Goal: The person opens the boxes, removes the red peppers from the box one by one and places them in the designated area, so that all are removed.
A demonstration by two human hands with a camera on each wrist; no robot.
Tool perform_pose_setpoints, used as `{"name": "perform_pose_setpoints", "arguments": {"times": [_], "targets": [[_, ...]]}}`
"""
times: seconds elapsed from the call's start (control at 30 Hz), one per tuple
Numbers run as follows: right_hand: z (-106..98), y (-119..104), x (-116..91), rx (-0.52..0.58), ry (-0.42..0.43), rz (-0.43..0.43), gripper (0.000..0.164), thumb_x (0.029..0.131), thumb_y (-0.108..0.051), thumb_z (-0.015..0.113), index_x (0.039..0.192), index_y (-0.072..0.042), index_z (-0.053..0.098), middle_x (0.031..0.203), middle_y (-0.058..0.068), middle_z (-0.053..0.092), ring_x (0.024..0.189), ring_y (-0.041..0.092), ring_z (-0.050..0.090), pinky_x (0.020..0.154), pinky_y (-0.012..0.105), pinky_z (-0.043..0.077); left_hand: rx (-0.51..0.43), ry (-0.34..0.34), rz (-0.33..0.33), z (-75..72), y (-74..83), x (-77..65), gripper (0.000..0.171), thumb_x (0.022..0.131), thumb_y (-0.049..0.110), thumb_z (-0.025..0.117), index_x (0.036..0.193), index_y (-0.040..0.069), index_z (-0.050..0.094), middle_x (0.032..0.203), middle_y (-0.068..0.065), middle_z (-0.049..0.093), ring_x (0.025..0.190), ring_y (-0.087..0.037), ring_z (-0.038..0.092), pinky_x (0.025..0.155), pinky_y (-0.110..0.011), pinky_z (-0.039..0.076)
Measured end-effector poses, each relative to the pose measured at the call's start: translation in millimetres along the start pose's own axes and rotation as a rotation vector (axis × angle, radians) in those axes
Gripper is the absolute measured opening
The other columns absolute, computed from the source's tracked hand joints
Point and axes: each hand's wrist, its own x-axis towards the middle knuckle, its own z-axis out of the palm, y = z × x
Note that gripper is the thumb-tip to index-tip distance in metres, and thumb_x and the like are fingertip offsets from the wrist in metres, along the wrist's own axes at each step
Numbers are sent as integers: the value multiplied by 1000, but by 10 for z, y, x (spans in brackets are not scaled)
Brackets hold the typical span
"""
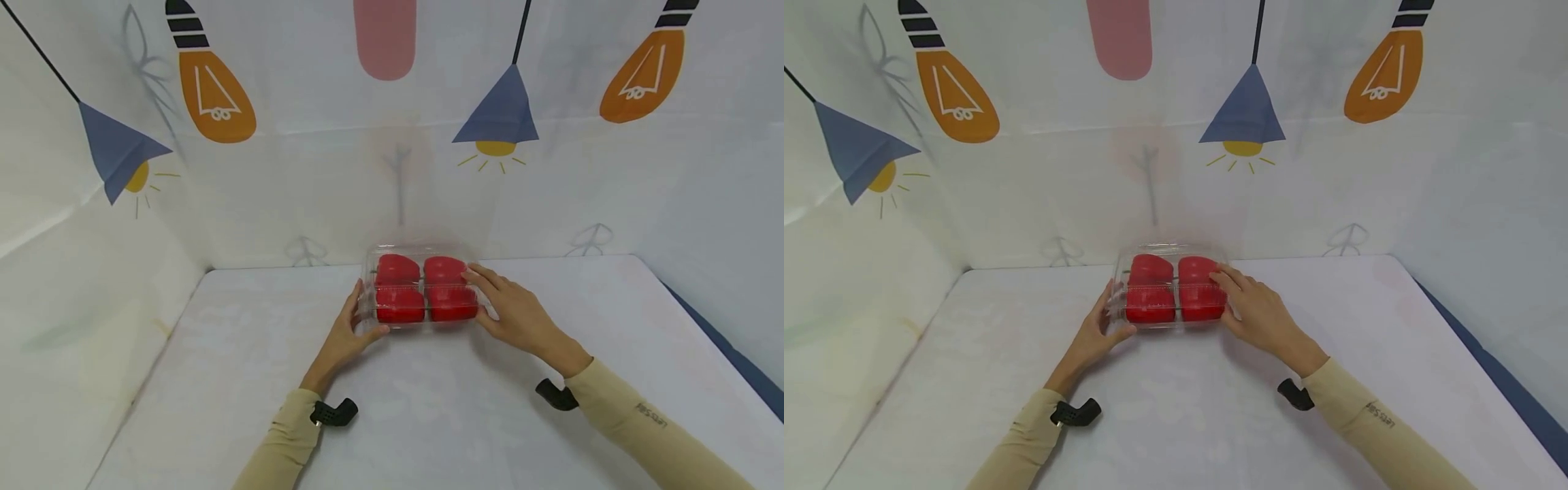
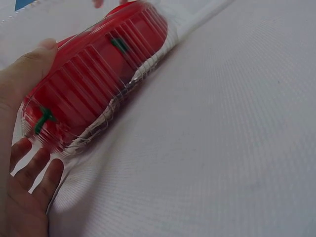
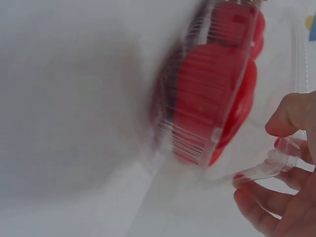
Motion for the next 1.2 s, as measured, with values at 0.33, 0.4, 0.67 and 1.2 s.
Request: {"name": "perform_pose_setpoints", "arguments": {"times": [0.33,0.4,0.67,1.2], "targets": [[-161,103,165,231,123,67,64,83,-2,61,142,-8,36,139,13,47,98,28,63,73,38,57,-82,-44,80,-38,116,-35,98,81,17,75,153,19,9,157,-4,22,142,-27,30,109,-45,36],[-186,141,209,303,142,91,64,84,0,60,143,-6,33,139,15,47,112,33,58,85,47,53,-85,-56,78,-54,209,-66,99,81,15,74,153,16,6,157,-6,20,142,-28,29,110,-45,35],[-254,200,478,546,201,176,59,88,7,52,142,1,28,141,22,39,123,40,46,99,58,40,-70,-62,54,-68,335,-101,99,81,17,74,153,17,5,158,-7,20,142,-28,30,109,-45,37],[-66,562,838,744,97,347,60,95,-5,49,147,-9,20,149,14,33,136,33,36,107,55,34,-84,-65,27,-67,321,-89,101,80,20,75,152,21,5,158,-3,19,142,-23,29,110,-41,36]]}}
